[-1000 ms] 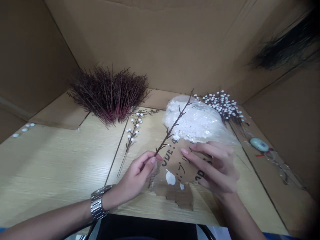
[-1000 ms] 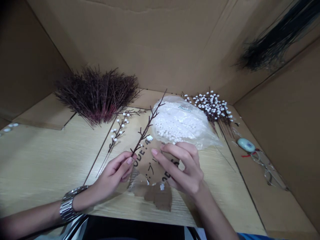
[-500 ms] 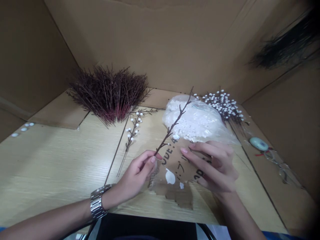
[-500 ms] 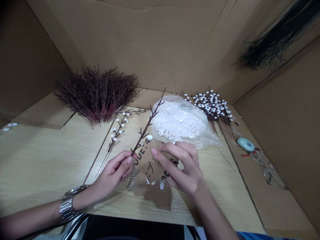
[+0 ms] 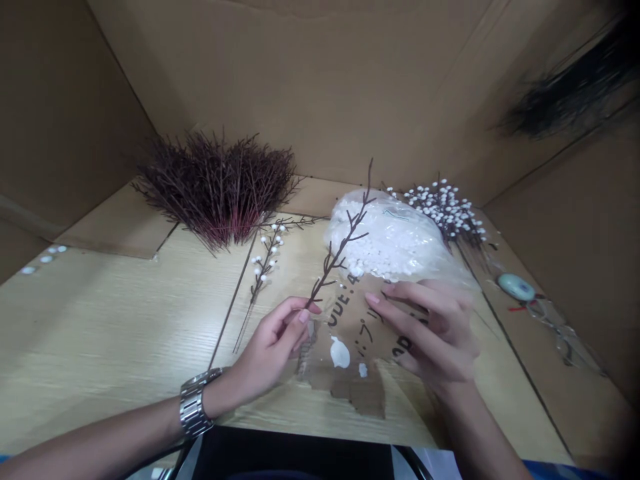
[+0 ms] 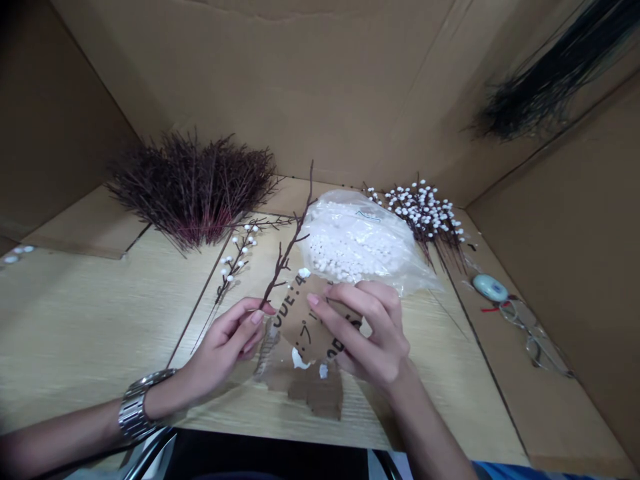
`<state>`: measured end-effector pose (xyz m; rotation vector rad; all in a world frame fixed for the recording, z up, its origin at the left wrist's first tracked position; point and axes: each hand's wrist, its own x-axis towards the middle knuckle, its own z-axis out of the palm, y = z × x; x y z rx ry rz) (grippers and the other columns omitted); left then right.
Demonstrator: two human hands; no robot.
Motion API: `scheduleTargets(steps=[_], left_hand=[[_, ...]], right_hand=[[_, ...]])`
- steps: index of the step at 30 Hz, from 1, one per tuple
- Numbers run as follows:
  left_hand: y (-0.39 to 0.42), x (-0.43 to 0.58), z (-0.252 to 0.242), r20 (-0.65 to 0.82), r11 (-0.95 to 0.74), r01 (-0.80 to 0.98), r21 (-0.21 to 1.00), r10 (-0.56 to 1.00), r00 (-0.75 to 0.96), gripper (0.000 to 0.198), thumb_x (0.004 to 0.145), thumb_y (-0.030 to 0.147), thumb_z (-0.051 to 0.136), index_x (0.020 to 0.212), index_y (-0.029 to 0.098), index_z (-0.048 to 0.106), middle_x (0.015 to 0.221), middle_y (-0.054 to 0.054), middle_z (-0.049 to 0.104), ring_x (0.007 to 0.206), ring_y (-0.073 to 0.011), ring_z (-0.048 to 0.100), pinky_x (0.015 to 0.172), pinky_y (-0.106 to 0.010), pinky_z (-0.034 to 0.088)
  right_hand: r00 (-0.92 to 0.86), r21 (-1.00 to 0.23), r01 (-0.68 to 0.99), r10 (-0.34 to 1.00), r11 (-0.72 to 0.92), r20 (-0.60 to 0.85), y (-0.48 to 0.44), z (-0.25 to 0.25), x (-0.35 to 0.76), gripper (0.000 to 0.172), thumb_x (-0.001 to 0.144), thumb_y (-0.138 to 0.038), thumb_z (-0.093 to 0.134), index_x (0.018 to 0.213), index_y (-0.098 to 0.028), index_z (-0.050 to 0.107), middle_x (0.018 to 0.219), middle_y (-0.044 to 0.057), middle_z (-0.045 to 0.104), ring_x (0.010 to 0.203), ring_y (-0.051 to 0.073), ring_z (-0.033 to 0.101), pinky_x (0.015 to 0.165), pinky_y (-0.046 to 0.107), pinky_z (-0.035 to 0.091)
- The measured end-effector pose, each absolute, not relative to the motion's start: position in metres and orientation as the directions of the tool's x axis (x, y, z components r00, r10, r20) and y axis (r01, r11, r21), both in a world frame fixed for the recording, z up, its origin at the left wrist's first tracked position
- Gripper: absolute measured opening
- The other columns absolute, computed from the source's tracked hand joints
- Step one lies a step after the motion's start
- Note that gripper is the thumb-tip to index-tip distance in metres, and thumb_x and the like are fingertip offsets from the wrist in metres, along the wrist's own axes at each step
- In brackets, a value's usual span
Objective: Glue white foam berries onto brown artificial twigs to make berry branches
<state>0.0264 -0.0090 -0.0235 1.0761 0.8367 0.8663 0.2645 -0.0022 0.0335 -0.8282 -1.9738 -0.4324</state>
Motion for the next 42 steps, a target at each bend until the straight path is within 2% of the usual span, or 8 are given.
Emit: scheduleTargets(steps=[17, 23, 29, 33, 35, 37, 40, 42], left_hand=[[-0.010, 0.027, -0.022, -0.141, 0.250, -0.196, 0.948, 0.885, 0.444, 0.027, 0.106, 0.041, 0.050, 0.118, 0.020, 0.063, 0.064, 0.009, 0.033, 0.056, -0.0111, 0.029, 0.050, -0.025, 0.023], [-0.009, 0.026, -0.020, -0.142, 0.224, -0.149, 0.963, 0.892, 0.430, 0.027, 0.107, 0.041, 0.047, 0.113, 0.020, 0.064, 0.063, 0.008, 0.037, 0.056, -0.0115, 0.033, 0.053, -0.025, 0.028], [-0.010, 0.025, -0.021, -0.178, 0.249, -0.120, 0.961, 0.891, 0.418, 0.030, 0.106, 0.044, 0.047, 0.113, 0.020, 0.064, 0.062, 0.009, 0.034, 0.055, -0.0110, 0.030, 0.052, -0.024, 0.025], [-0.009, 0.024, -0.021, -0.183, 0.262, -0.135, 0.956, 0.885, 0.429, 0.029, 0.106, 0.045, 0.047, 0.112, 0.020, 0.061, 0.062, 0.009, 0.033, 0.056, -0.0111, 0.029, 0.052, -0.024, 0.026], [-0.009, 0.024, -0.022, -0.182, 0.267, -0.140, 0.954, 0.881, 0.437, 0.029, 0.106, 0.046, 0.047, 0.110, 0.020, 0.061, 0.062, 0.009, 0.033, 0.056, -0.0112, 0.028, 0.052, -0.024, 0.026], [-0.008, 0.024, -0.023, -0.174, 0.259, -0.141, 0.955, 0.881, 0.439, 0.029, 0.106, 0.046, 0.047, 0.109, 0.020, 0.061, 0.062, 0.009, 0.033, 0.055, -0.0111, 0.028, 0.051, -0.024, 0.026], [-0.008, 0.024, -0.025, -0.164, 0.246, -0.140, 0.959, 0.885, 0.437, 0.030, 0.106, 0.046, 0.048, 0.108, 0.020, 0.061, 0.063, 0.009, 0.034, 0.055, -0.0112, 0.028, 0.051, -0.024, 0.026], [-0.009, 0.024, -0.026, -0.164, 0.249, -0.141, 0.958, 0.882, 0.442, 0.030, 0.105, 0.047, 0.048, 0.107, 0.020, 0.061, 0.063, 0.009, 0.034, 0.055, -0.0113, 0.029, 0.051, -0.024, 0.026]], right_hand=[[-0.390, -0.025, 0.691, 0.402, 0.722, 0.829, 0.000, 0.032, 0.267, 0.032, 0.101, -0.019, 0.049, 0.117, -0.016, 0.076, 0.105, 0.013, 0.070, 0.093, 0.027, 0.063, 0.079, 0.044, 0.052], [-0.353, -0.024, 0.712, 0.387, 0.702, 0.852, 0.002, 0.038, 0.268, 0.030, 0.101, -0.023, 0.050, 0.114, -0.018, 0.077, 0.103, 0.011, 0.068, 0.089, 0.025, 0.064, 0.078, 0.042, 0.052], [-0.237, -0.198, 0.670, 0.459, 0.715, 0.856, 0.002, 0.041, 0.272, 0.030, 0.091, -0.026, 0.066, 0.119, -0.026, 0.076, 0.103, 0.008, 0.070, 0.091, 0.026, 0.066, 0.079, 0.043, 0.053], [0.016, -0.547, 0.490, 0.621, 0.678, 0.784, 0.003, 0.038, 0.271, 0.023, 0.088, -0.027, 0.070, 0.109, -0.028, 0.078, 0.099, 0.007, 0.071, 0.092, 0.025, 0.065, 0.077, 0.042, 0.053], [0.184, -0.772, 0.277, 0.757, 0.572, 0.627, 0.006, 0.035, 0.269, 0.013, 0.086, -0.027, 0.072, 0.097, -0.027, 0.078, 0.088, 0.004, 0.071, 0.082, 0.021, 0.065, 0.069, 0.037, 0.053], [0.280, -0.913, 0.002, 0.876, 0.409, 0.393, 0.008, 0.034, 0.266, 0.004, 0.082, -0.029, 0.076, 0.083, -0.025, 0.076, 0.073, 0.000, 0.066, 0.064, 0.015, 0.059, 0.059, 0.030, 0.049], [0.291, -0.934, -0.299, 0.951, 0.198, 0.109, 0.010, 0.036, 0.260, 0.014, 0.071, -0.032, 0.083, 0.074, -0.023, 0.073, 0.062, -0.003, 0.062, 0.051, 0.010, 0.050, 0.048, 0.024, 0.044], [0.279, -0.917, -0.384, 0.960, 0.109, -0.003, 0.010, 0.039, 0.256, 0.019, 0.065, -0.032, 0.086, 0.077, -0.023, 0.075, 0.068, -0.002, 0.067, 0.055, 0.012, 0.055, 0.049, 0.023, 0.046]])
